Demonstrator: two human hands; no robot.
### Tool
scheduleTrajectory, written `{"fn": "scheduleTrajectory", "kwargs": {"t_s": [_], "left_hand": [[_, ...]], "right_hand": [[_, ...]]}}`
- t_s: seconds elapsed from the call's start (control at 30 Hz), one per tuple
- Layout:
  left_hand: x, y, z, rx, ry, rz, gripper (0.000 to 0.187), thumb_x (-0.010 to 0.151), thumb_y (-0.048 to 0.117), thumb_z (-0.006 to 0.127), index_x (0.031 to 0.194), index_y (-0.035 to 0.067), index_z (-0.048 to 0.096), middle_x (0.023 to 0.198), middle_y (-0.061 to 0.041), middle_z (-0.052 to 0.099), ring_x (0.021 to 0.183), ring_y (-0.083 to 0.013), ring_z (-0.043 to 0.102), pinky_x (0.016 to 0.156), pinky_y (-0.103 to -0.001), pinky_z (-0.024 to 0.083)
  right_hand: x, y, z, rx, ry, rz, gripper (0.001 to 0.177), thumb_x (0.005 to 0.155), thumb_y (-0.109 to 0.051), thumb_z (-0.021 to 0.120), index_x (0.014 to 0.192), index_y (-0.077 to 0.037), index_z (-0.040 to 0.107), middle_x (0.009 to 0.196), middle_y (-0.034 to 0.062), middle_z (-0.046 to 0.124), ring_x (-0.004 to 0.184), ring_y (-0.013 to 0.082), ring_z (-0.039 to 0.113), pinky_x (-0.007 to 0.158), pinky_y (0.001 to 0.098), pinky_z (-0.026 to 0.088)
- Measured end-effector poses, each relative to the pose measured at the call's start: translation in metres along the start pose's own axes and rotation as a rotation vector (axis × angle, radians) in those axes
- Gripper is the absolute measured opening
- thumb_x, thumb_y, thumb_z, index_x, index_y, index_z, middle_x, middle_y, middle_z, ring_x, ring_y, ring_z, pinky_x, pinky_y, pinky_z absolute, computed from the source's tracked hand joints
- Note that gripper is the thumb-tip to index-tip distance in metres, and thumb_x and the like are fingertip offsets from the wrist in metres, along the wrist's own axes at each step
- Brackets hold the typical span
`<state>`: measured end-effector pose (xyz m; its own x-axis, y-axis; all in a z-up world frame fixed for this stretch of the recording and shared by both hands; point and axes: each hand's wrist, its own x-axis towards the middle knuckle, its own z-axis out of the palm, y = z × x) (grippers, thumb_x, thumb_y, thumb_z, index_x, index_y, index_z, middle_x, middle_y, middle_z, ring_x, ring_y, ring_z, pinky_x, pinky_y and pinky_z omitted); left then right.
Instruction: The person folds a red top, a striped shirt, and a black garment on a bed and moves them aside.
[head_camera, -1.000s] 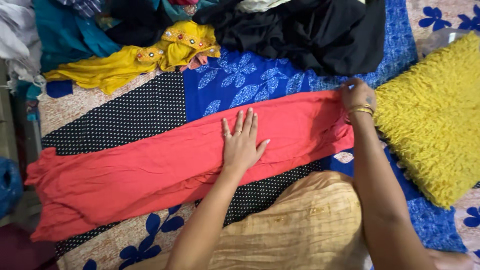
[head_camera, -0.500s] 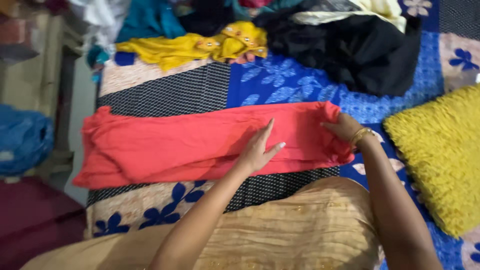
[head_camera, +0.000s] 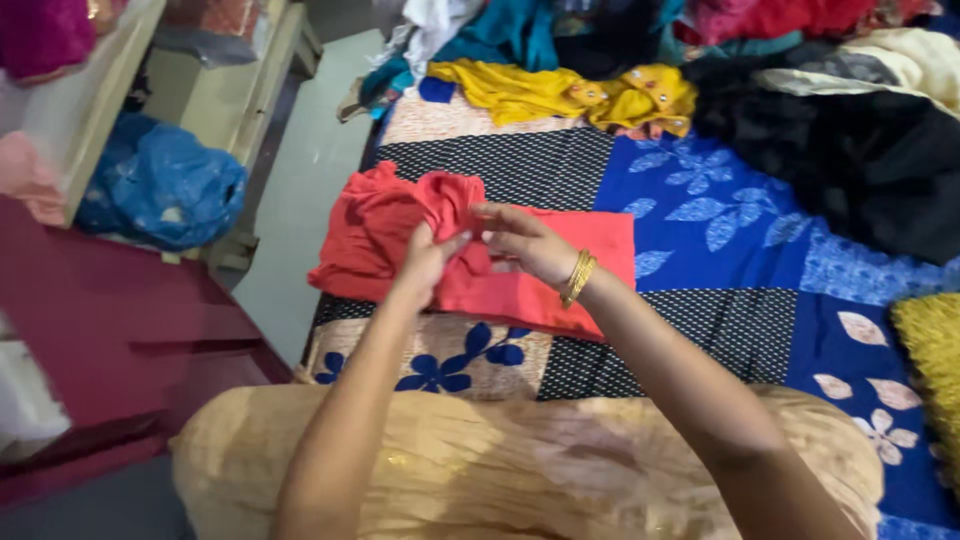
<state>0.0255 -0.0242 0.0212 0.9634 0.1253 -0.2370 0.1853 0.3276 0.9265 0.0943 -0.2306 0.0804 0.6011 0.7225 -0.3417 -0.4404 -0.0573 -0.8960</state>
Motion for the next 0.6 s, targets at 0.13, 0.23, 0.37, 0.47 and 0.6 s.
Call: {"fn": "scheduleTrajectory", "kwargs": {"t_s": [0.13,0.23,0.37,0.47,0.6], "left_hand": [[0.012,0.025,-0.09,0.196,0.098,0.093,0.048,0.093,0.02,0.073,0.135,0.001,0.061,0.124,-0.005,0.071,0.11,-0.0138,0.067,0.097,-0.031,0.054],[0.017,0.034,-0.133,0.32,0.246,-0.073,0.062,0.095,0.031,0.069,0.147,0.003,0.049,0.124,-0.012,0.069,0.107,-0.0209,0.068,0.093,-0.035,0.055],[0.022,0.009,-0.147,0.566,0.53,-0.09,0.084,0.102,0.046,0.066,0.163,0.004,0.026,0.145,-0.027,0.051,0.127,-0.0366,0.055,0.105,-0.043,0.046],[0.021,-0.016,-0.138,0.718,0.563,0.124,0.099,0.092,0.045,0.08,0.158,-0.001,0.021,0.155,-0.03,0.041,0.142,-0.0406,0.045,0.115,-0.043,0.039],[0.013,-0.009,-0.123,0.847,0.549,0.24,0.106,0.074,0.027,0.081,0.158,0.001,0.022,0.155,-0.029,0.044,0.139,-0.0425,0.049,0.114,-0.042,0.041]], "right_hand": [[-0.005,0.034,-0.006,-0.059,0.114,0.035,0.053,0.097,-0.023,0.058,0.148,-0.017,0.047,0.146,0.0023,0.056,0.12,0.019,0.064,0.095,0.0371,0.054],[-0.016,0.073,-0.043,-0.517,0.444,-0.118,0.057,0.095,-0.021,0.067,0.148,-0.009,0.051,0.134,0.013,0.065,0.12,0.0233,0.065,0.1,0.0365,0.054],[-0.037,0.125,-0.077,-1.226,1.003,-0.423,0.069,0.085,-0.021,0.082,0.142,0.004,0.052,0.13,0.0263,0.062,0.117,0.0385,0.059,0.098,0.0441,0.05],[-0.031,0.143,-0.079,-0.66,1.16,-0.032,0.065,0.087,-0.028,0.085,0.135,0.005,0.057,0.116,0.0191,0.067,0.098,0.0256,0.064,0.087,0.0365,0.054],[-0.033,0.125,-0.069,-0.135,1.008,0.018,0.045,0.09,-0.025,0.077,0.122,0.003,0.062,0.102,0.0087,0.071,0.086,0.014,0.065,0.074,0.0308,0.056]]}}
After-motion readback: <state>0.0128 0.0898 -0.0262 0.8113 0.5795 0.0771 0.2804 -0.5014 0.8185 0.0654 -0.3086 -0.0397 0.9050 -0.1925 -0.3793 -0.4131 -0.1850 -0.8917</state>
